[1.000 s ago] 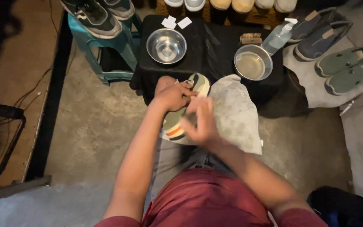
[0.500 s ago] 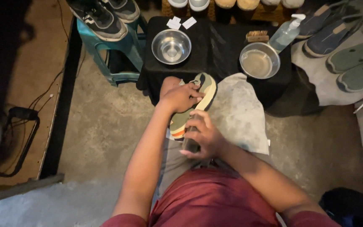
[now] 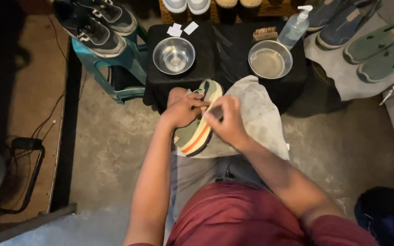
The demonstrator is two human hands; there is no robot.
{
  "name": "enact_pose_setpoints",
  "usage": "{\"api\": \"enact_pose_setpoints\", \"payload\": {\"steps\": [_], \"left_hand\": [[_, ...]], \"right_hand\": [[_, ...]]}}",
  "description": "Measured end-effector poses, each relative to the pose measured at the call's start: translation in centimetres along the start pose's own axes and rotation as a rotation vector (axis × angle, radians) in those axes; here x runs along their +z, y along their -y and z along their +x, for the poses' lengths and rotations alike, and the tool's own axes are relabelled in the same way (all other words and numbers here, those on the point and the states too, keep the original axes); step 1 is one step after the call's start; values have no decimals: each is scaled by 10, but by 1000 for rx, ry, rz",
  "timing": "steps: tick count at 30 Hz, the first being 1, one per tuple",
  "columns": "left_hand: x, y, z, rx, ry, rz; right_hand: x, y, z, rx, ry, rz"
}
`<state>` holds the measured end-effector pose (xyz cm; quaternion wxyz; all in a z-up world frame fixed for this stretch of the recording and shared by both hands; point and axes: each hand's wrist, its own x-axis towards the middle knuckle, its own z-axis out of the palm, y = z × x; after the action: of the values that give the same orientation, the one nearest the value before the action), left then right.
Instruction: The person scrubs a single sneaker with a brush, repeatedly dipping the brush into a bowl of water and wiping the shoe with a cloth. The person works on the upper and side panels of the shoe throughout the clip.
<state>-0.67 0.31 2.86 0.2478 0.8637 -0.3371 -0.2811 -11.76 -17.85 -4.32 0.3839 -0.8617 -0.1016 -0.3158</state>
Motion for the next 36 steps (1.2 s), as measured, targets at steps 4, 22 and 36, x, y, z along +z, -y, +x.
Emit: {"api": "enact_pose_setpoints", "payload": {"steps": [4,22,36], "left_hand": [[14,9,16,-10,-25,8],[4,-26,-13,-24,14,39],[4,-11,-16,-5,-21,-24]], "right_hand": [[-5,49,1,-25,-23,-9],[-4,29,-32,-338,288,276],[4,-30,0,58,39,122]]}}
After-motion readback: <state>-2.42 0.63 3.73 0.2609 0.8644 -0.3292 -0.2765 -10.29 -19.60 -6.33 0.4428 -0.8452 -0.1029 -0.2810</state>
